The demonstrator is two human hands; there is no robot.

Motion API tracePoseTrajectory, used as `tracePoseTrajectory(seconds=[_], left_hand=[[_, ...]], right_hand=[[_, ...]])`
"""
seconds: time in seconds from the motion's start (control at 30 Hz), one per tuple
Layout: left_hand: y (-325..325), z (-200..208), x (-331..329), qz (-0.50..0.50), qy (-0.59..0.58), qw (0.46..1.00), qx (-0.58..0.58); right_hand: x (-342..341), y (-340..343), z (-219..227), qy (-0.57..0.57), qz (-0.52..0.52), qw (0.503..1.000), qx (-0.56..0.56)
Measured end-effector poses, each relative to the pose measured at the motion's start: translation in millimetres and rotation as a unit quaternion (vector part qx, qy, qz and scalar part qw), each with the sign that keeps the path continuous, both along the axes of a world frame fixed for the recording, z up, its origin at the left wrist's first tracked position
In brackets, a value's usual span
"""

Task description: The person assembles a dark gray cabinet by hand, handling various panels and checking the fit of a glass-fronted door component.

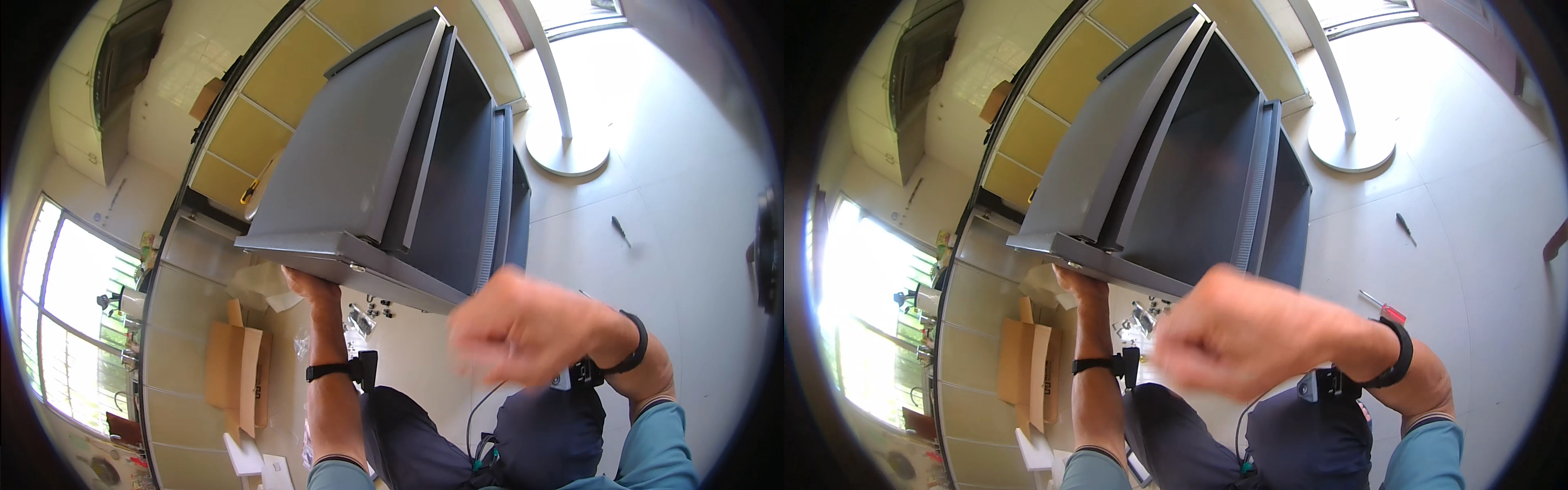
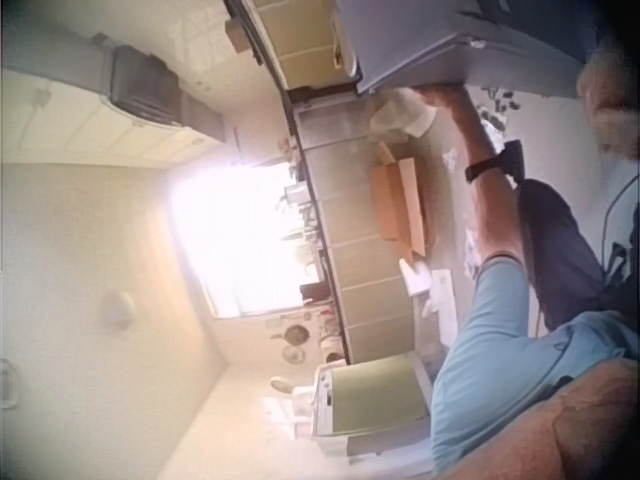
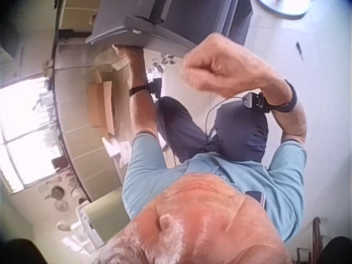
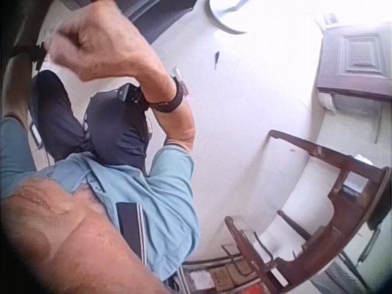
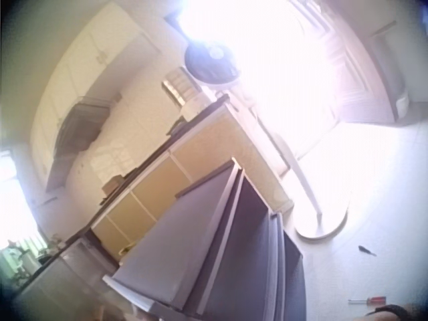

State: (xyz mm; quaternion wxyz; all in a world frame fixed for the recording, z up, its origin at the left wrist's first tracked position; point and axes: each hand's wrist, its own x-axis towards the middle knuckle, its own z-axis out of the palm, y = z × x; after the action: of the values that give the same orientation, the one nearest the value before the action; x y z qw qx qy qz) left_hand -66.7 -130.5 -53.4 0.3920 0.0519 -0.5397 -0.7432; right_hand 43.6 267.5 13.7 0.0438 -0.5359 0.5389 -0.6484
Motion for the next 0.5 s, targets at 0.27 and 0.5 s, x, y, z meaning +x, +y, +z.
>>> tracePoseTrajectory(seconds=[0.27,0.5], left_hand=[[20.0,0.3,-5.5,0.011,0.007,1.000,-0.025],[15.6,-2.1,-4.0,0.055,-0.011,0.997,-0.050]], right_hand=[[58.8,-45.2,2.1,0.299,0.083,0.920,0.240],[98.9,-121.8,26.0,0.378,0.139,0.800,0.446]])
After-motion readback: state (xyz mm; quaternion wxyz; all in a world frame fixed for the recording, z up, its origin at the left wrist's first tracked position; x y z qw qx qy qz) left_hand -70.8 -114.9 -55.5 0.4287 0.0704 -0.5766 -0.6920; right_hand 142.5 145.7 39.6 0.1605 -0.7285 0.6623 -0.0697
